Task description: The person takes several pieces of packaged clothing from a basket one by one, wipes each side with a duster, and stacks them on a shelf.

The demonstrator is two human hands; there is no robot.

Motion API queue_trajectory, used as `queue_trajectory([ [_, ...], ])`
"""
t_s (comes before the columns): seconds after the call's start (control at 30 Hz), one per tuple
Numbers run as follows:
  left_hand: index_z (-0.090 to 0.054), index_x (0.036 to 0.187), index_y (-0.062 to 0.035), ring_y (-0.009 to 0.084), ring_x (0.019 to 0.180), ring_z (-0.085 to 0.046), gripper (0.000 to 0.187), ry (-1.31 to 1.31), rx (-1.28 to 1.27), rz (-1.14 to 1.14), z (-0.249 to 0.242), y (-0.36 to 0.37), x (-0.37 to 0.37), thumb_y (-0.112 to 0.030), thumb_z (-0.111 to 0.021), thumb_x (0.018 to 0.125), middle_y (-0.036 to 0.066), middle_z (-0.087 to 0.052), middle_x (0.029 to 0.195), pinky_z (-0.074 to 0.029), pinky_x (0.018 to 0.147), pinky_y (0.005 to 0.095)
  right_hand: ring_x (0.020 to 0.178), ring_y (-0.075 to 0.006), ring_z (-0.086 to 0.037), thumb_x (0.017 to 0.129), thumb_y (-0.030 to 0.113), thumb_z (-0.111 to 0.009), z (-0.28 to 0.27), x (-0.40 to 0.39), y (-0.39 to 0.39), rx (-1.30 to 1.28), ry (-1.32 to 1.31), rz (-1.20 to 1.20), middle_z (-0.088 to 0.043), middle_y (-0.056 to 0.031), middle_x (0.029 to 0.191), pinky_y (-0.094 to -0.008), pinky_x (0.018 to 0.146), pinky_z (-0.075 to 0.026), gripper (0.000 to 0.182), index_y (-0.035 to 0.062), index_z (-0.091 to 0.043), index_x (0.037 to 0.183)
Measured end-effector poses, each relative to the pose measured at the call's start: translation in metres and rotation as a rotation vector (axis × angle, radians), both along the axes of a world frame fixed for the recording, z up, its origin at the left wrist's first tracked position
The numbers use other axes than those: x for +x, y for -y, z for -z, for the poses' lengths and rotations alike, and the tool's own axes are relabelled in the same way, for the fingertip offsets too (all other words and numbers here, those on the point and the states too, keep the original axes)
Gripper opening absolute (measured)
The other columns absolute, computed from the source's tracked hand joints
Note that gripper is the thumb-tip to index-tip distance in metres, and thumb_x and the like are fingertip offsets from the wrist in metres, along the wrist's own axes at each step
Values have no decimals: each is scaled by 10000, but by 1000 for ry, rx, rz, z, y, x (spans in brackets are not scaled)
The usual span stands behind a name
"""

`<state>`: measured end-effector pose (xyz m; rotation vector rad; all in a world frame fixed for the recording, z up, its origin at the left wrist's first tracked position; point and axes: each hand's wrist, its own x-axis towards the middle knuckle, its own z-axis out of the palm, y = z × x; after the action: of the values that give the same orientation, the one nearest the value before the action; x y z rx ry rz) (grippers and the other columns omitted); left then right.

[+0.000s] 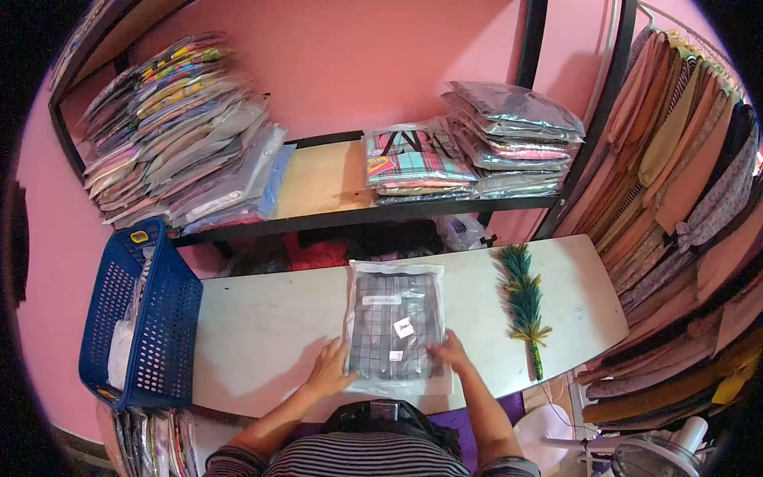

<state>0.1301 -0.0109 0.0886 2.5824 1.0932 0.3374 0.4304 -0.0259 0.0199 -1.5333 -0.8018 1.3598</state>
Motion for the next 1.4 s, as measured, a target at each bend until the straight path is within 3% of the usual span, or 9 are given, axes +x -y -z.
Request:
queue_trajectory([
  [0.07, -338, 1202, -12, 349, 1039, -438, 659, 181, -203, -566, 60, 3, -8, -327, -608, 690, 221, -454, 1128, -346, 881, 404, 757, -162, -577, 645, 64, -699, 17, -1, 27, 49, -87, -73, -587, -105, 875, -288, 639, -478, 526, 2, -409, 1079],
  [0.17, -464, 1048, 8, 315, 833, -553, 508, 317, -545, -602, 90, 9, -11, -307, -634, 688, 205, -558, 923, -432, 721, 376, 717, -126, -575, 642, 58, -699, 20, 0, 58, 121, 480, -222, -601, -82, 800, -257, 613, -466, 478, 10, -453, 1049],
  [0.3, -541, 615, 1, 208, 484, -509, 306, 458, -506, -562, 109, 20, -17, -258, -703, 638, 117, -542, 551, -383, 470, 336, 542, -126, -542, 673, 46, -645, 6, 31, 75, -48, 409, -145, -589, -55, 622, -271, 484, -434, 286, 4, -541, 936],
  [0.4, -526, 574, 3, 195, 457, -477, 345, 482, -524, -603, 87, 32, -15, -292, -679, 664, 124, -518, 520, -366, 454, 343, 939, -329, -483, 712, 87, -531, 31, 96, 89, 313, 1549, 429, -513, -209, 993, -400, 760, -406, 396, 4, -457, 1092],
  [0.6, -489, 529, 11, 201, 438, -455, 448, 417, -494, -650, 92, 39, -15, -373, -604, 730, 149, -477, 488, -360, 449, 346, 777, -396, -494, 736, 221, -567, 12, 168, 92, -244, 1406, 340, -489, -233, 862, -459, 651, -409, 362, 28, -435, 1012],
  [0.73, -480, 540, 12, 80, 444, -412, 368, 392, -557, -627, 77, 42, -16, -249, -596, 772, 34, -435, 460, -343, 413, 281, 760, -395, -522, 828, 255, -426, 5, 147, 62, 143, 1027, 258, -535, -255, 831, -445, 659, -419, 303, -18, -495, 937],
  [0.93, -517, 580, 13, 87, 446, -457, 327, 426, -614, -673, 84, 46, -16, -238, -596, 775, 26, -452, 474, -371, 417, 269, 670, -322, -585, 839, 375, -396, -53, 46, 52, 388, 1192, -777, -591, -179, 824, -407, 591, -476, 370, 67, -530, 994],
  [1.27, -542, 603, 16, 83, 459, -468, 302, 476, -687, -669, 72, 44, -15, -227, -601, 772, 23, -478, 511, -386, 418, 259, 564, -339, -567, 831, 424, -397, -46, 37, 11, 208, 1278, -418, -578, -151, 645, -427, 494, -455, 354, 82, -488, 835],
  [1.4, -537, 598, 15, 78, 451, -449, 297, 481, -692, -633, 76, 42, -18, -218, -610, 767, 14, -462, 503, -382, 413, 254, 571, -331, -572, 836, 401, -401, -38, 30, 33, 282, 1360, -793, -579, -155, 647, -415, 490, -455, 327, 86, -486, 864],
])
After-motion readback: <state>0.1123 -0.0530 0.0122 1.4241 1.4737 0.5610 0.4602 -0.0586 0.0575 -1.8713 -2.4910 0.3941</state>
